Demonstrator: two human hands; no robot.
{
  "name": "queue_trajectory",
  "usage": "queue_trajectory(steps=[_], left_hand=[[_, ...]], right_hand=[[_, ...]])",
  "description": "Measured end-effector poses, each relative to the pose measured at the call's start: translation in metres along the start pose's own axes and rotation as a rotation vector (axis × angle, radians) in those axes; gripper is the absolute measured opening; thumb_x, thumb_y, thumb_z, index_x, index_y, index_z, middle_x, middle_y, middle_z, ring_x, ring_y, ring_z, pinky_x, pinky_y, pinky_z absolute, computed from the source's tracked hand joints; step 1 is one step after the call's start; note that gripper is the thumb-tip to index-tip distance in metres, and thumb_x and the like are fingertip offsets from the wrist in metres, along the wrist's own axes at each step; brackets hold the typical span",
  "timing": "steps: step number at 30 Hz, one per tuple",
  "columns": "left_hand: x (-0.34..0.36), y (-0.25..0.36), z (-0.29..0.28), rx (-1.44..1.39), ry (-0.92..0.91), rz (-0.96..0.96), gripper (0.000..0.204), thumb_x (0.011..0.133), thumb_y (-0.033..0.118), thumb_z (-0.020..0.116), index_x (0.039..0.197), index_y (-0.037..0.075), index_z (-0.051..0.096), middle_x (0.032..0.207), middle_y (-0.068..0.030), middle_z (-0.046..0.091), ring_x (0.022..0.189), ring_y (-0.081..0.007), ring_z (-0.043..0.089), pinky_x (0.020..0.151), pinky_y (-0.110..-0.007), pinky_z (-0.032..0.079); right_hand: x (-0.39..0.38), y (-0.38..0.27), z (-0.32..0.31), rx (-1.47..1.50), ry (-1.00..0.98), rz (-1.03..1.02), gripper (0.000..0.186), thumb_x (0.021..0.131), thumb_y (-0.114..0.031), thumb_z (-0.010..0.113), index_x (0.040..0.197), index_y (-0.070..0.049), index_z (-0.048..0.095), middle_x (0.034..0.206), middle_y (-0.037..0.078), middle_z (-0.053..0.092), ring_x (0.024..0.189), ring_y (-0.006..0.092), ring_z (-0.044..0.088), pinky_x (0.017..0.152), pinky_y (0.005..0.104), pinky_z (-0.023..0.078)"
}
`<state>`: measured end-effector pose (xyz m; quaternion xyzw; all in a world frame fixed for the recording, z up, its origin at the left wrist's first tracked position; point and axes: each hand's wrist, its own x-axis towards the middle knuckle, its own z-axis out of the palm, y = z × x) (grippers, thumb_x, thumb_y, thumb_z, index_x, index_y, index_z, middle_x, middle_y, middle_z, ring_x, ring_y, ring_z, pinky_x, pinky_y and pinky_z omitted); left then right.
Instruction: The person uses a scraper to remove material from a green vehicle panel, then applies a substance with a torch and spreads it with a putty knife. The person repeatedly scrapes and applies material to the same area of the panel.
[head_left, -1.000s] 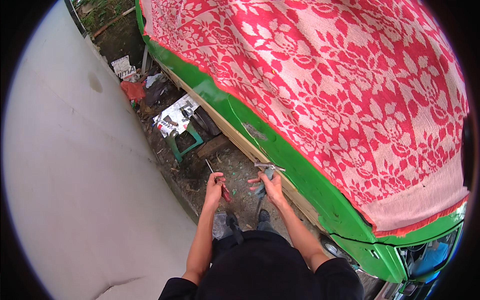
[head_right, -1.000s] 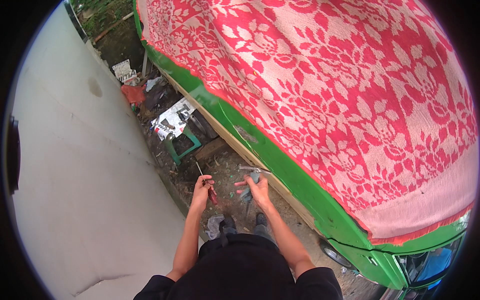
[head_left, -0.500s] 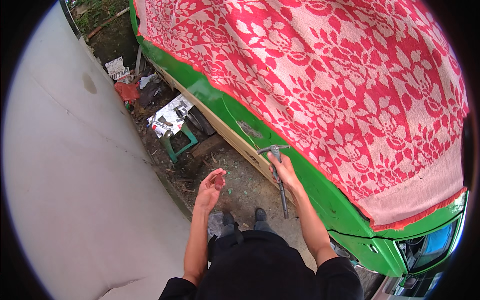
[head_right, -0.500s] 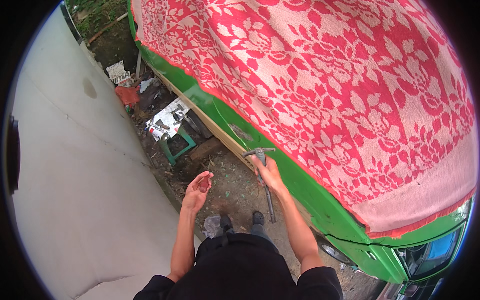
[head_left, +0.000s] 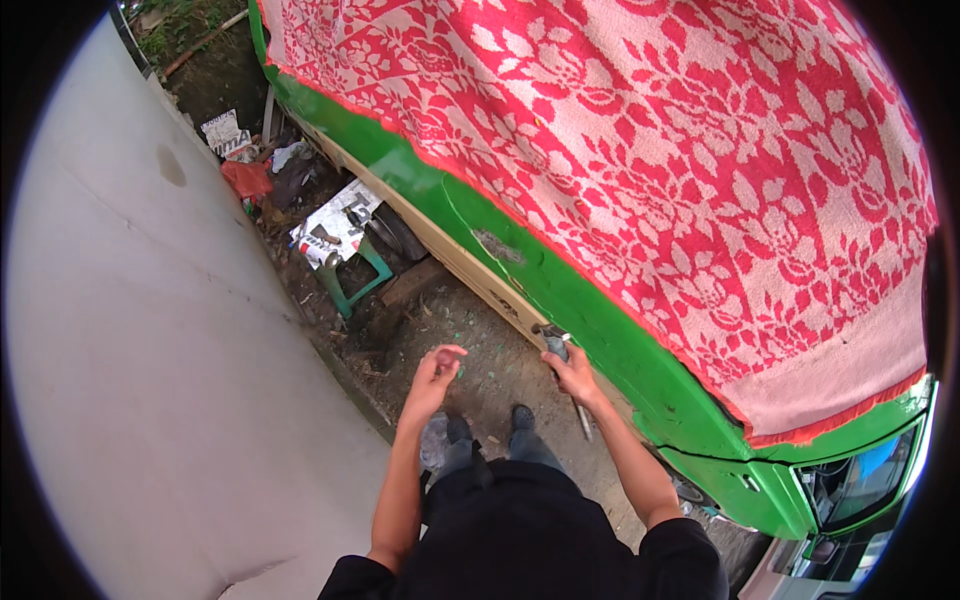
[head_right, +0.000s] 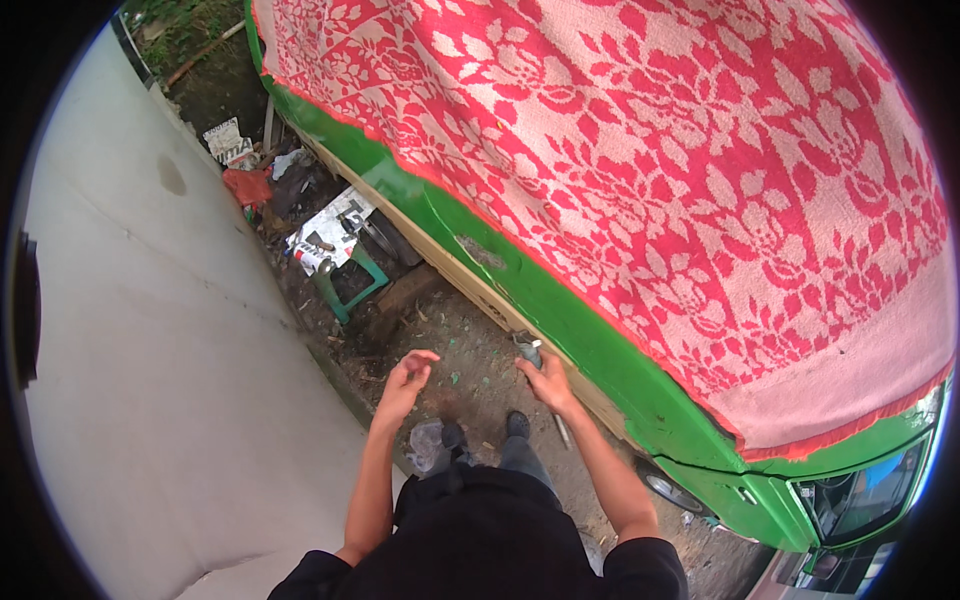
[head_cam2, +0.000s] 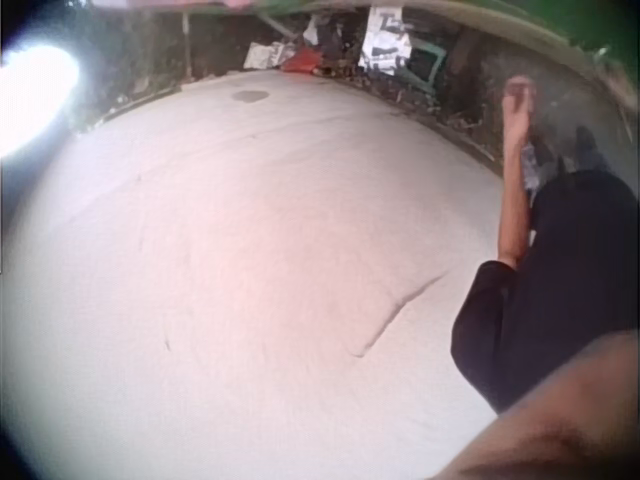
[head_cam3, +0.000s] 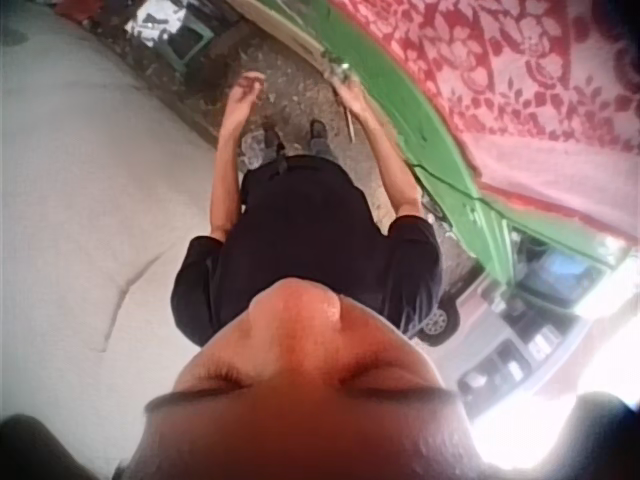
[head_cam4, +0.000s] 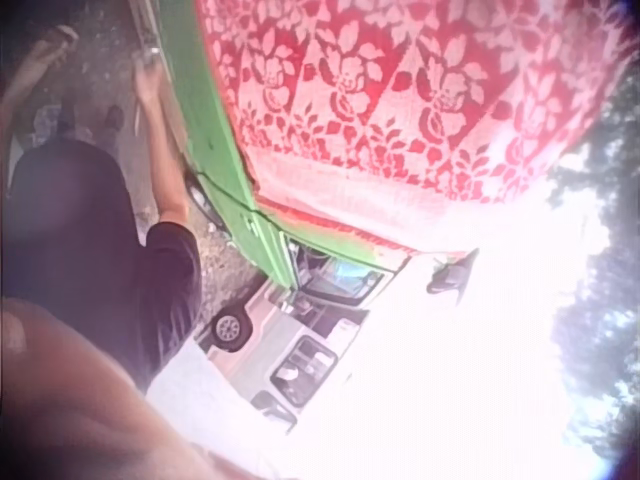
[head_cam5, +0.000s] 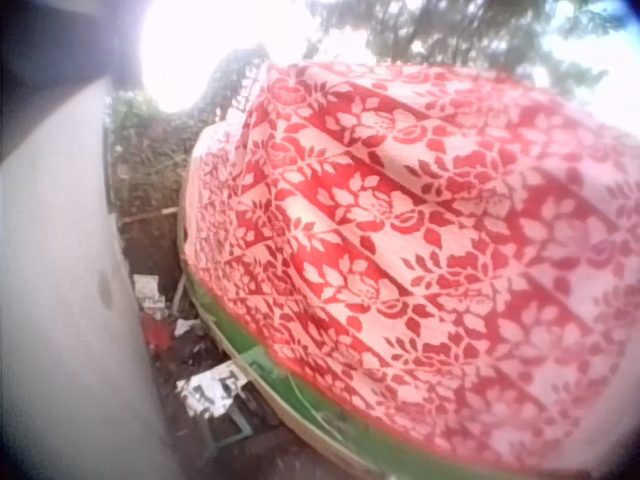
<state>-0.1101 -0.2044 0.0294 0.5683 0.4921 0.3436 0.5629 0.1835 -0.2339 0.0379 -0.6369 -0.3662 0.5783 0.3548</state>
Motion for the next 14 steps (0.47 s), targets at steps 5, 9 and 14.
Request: queue_trajectory(steps=[5,9,14], left_hand=[[0.011,0.002,0.018,0.154,0.092,0.025,0.022,0.092,0.002,0.066,0.111,0.013,0.066,0.123,-0.0065,0.046,0.114,-0.0232,0.048,0.099,-0.037,0.045],[0.036,-0.019,0.037,0.015,0.091,0.101,0.02,0.091,-0.004,0.065,0.107,0.008,0.065,0.136,-0.0107,0.045,0.13,-0.026,0.049,0.103,-0.038,0.044],[0.066,-0.046,0.067,-0.215,0.04,0.067,0.019,0.094,-0.002,0.061,0.109,0.01,0.063,0.148,-0.0094,0.039,0.132,-0.0274,0.049,0.105,-0.039,0.043]], right_hand=[[0.006,0.019,-0.004,0.211,0.105,-0.359,0.013,0.095,-0.011,0.058,0.093,0.002,0.059,0.075,0.01,0.065,0.052,0.015,0.061,0.046,0.0281,0.047],[0.009,0.009,-0.015,0.305,0.116,-0.217,0.012,0.093,-0.004,0.052,0.099,0.004,0.057,0.065,0.009,0.061,0.045,0.0167,0.059,0.04,0.0284,0.046],[0.02,0.032,-0.037,0.16,-0.052,-0.129,0.034,0.088,0.001,0.054,0.122,-0.004,0.056,0.072,0.01,0.061,0.04,0.0127,0.051,0.034,0.0275,0.041]])
